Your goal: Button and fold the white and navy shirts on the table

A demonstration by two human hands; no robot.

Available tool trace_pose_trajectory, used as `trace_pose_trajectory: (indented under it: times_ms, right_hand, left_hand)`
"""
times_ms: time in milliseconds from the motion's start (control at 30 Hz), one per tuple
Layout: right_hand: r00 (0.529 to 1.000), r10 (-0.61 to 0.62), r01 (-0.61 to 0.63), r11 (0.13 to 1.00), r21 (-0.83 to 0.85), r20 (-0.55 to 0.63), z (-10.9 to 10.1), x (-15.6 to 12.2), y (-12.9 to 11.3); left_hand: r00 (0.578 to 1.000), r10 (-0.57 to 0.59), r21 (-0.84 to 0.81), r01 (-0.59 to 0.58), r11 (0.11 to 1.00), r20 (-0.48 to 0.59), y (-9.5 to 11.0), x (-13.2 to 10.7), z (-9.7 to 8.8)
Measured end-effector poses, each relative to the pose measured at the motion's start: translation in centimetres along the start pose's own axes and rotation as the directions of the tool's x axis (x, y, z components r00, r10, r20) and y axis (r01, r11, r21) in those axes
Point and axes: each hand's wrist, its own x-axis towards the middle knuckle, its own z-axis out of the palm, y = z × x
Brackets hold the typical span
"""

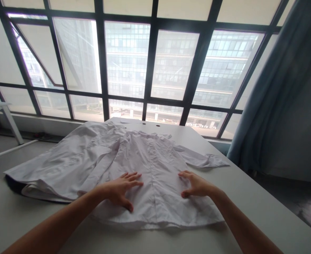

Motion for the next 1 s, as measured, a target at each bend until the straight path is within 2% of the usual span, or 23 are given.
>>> trace_pose_trajectory:
  times_ms: [100, 167, 233, 300, 367, 500, 600, 733, 867, 933, 1000]
  right_hand:
    - [0.998, 0.024, -0.018, 0.997, -0.081, 0.065, -0.9, -0.9, -1.3]
    - [0.993, 0.048, -0.036, 0.993, -0.110, 0.108, -1.3, -1.3, -2.0]
    - [0.997, 0.056, -0.051, 0.994, -0.101, 0.046, -1.2, -1.3, -2.0]
    - [0.997, 0.012, -0.019, 0.996, -0.088, -0.078, -0.8, -0.8, -1.3]
    - [0.989, -0.034, 0.020, 0.995, -0.093, -0.143, -0.4, -0.2, -0.1]
    - [0.997, -0.024, 0.017, 0.995, -0.094, -0.074, -0.4, 0.6, 1.7]
    - [0.998, 0.017, -0.024, 0.993, -0.115, -0.058, -0.9, 0.6, 1.4]
    - [0.993, 0.111, -0.116, 0.983, -0.145, -0.041, -1.4, -0.1, 0.2]
    - [0.991, 0.130, -0.124, 0.960, -0.253, 0.008, -1.4, -0.5, -0.4]
    - [0.987, 0.153, -0.128, 0.936, -0.328, 0.052, -1.6, -0.2, -1.2]
    - [0.985, 0.156, -0.119, 0.922, -0.368, 0.072, -1.8, 0.9, -2.6]
  left_hand:
    - [0.998, 0.029, -0.015, -0.028, 0.999, 0.058, 0.9, -0.6, -1.0]
    - [0.999, 0.031, -0.079, -0.029, 0.996, 0.027, 1.4, -0.7, -1.8]
    - [0.996, -0.016, -0.115, 0.006, 0.993, -0.089, 1.3, -0.7, -2.3]
    - [0.975, -0.078, -0.067, 0.066, 0.996, -0.210, 0.5, -0.4, -2.4]
    - [0.962, -0.114, 0.017, 0.123, 0.992, -0.250, -0.7, -0.2, -2.0]
    - [0.967, -0.179, 0.086, 0.197, 0.977, -0.183, -2.6, -0.2, -1.1]
    - [0.967, -0.206, 0.107, 0.223, 0.969, -0.152, -2.8, -0.3, -0.8]
    - [0.970, -0.230, 0.115, 0.238, 0.964, -0.085, -2.0, -0.8, -0.9]
    - [0.978, -0.206, 0.152, 0.209, 0.966, -0.038, -0.4, -1.4, -1.7]
    - [0.981, -0.195, 0.183, 0.193, 0.964, -0.008, 0.4, -0.8, -2.4]
    - [0.982, -0.190, 0.215, 0.187, 0.959, -0.005, 1.0, 0.8, -3.3]
